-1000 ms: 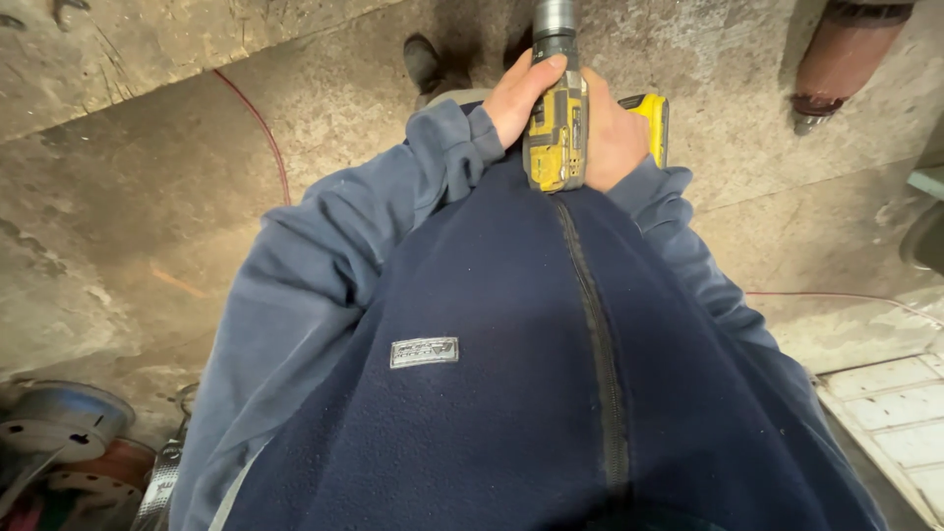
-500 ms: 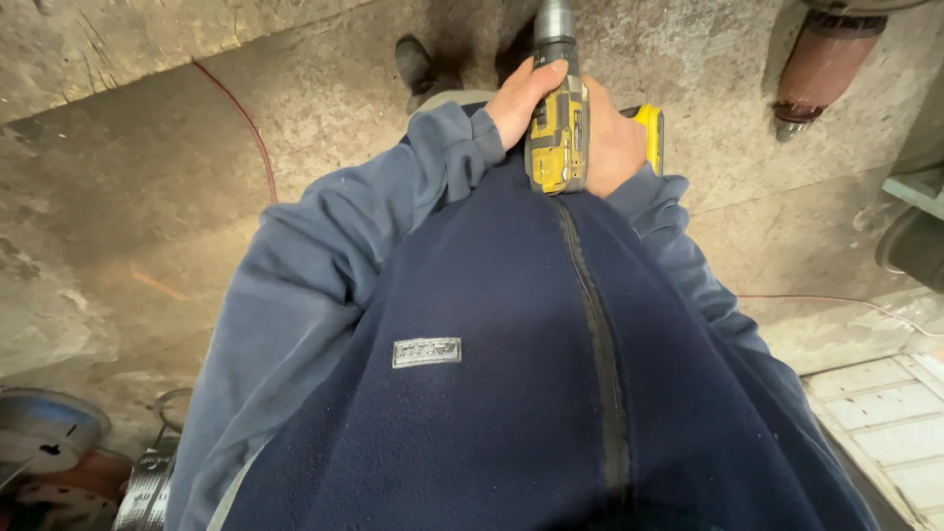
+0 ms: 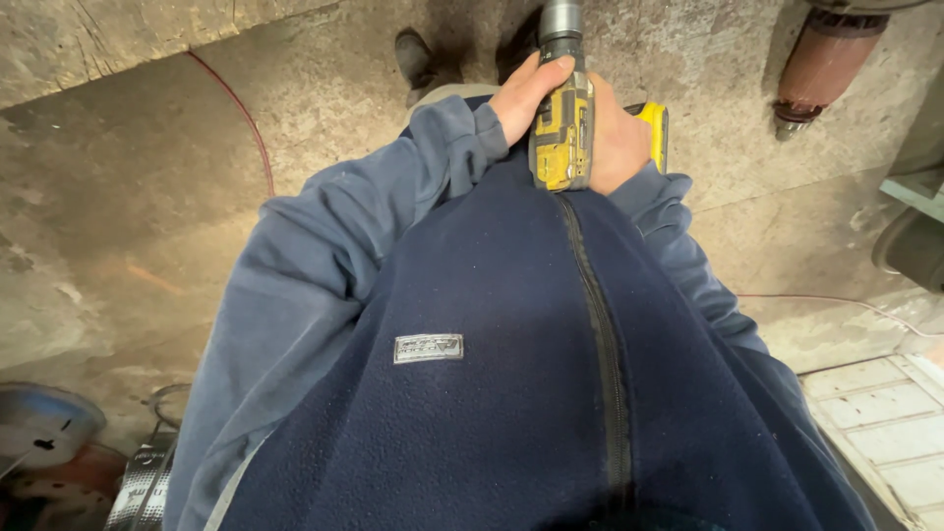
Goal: Using a power drill to work on a metal fan component of a motor.
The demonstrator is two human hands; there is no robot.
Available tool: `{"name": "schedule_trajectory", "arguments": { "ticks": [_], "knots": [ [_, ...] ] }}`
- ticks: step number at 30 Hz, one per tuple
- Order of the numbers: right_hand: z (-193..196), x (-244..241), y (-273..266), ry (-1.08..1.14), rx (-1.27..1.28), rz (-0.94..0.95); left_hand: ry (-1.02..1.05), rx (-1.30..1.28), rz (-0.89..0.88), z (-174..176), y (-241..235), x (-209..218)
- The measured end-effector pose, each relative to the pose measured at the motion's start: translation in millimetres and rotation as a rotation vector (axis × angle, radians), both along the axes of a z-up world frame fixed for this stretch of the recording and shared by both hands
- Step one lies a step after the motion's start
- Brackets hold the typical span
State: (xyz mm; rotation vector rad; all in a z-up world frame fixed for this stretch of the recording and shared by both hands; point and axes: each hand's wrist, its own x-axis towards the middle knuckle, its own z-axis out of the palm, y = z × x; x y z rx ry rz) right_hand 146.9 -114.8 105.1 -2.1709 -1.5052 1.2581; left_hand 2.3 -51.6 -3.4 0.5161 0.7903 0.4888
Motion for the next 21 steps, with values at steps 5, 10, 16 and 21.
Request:
{"name": "schedule_trajectory", "arguments": {
  "ticks": [5,10,16,21],
  "knots": [
    [6.2,-2.4,-0.8,0.002,0.011,-0.011,0.022,-0.026,-0.005,1.3,-1.9,0.6],
    [14.6,-2.4,5.0,-0.002,-0.074,-0.016,0.036,0.044,-0.018,1.5,-3.0,1.9],
    [4.0,1.4,1.3,0.005,-0.028,-0.036,0.027,-0.029,0.009,5.4,-1.6,4.5],
    [17.1,1.0,12.1,0.027,-0.112,-0.055,-0.029,0.017,0.018,10.3,-0.4,4.1]
  ]
}}
